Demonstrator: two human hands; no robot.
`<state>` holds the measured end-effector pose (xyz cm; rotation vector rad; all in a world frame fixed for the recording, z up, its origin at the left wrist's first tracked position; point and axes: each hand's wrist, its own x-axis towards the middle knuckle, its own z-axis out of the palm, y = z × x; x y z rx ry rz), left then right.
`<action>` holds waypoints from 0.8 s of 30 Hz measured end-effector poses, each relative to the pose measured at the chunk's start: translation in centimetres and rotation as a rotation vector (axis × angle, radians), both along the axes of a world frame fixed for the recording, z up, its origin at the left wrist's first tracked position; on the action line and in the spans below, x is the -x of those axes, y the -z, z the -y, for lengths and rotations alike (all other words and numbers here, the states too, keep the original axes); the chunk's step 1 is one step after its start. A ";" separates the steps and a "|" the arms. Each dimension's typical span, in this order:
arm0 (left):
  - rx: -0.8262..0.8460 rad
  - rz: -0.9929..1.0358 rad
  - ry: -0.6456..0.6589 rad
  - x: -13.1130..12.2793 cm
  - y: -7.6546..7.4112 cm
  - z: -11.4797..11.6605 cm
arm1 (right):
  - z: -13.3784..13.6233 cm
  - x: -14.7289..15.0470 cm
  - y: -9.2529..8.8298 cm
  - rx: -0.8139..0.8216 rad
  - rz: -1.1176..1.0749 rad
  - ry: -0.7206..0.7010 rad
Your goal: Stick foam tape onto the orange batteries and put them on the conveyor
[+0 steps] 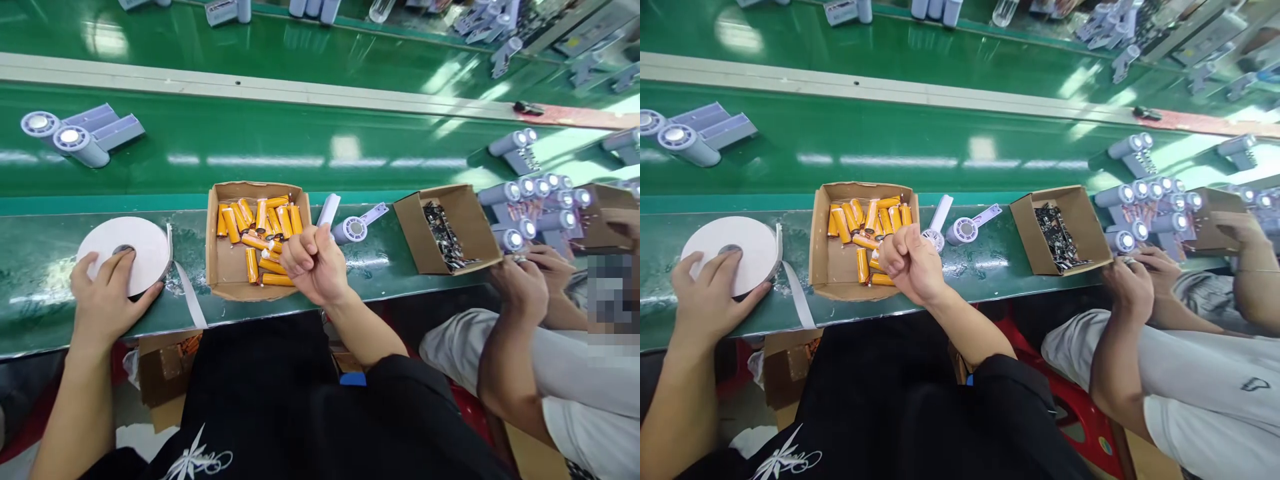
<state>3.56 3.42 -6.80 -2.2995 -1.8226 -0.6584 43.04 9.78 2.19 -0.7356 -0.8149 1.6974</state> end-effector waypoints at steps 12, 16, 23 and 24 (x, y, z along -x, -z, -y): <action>-0.009 0.026 0.001 -0.4 -0.7 -0.2 | 0.5 -0.3 1.8 -0.135 -0.001 0.006; -0.025 0.024 0.020 -0.5 -0.5 -0.3 | 0.4 -0.9 2.2 -0.223 0.026 -0.032; -0.056 0.099 -0.161 0.4 0.1 1.0 | -0.1 -2.2 0.4 -0.265 0.169 -0.127; -0.097 0.124 -0.185 0.2 0.0 1.5 | -0.2 -2.2 0.3 -0.282 0.192 -0.164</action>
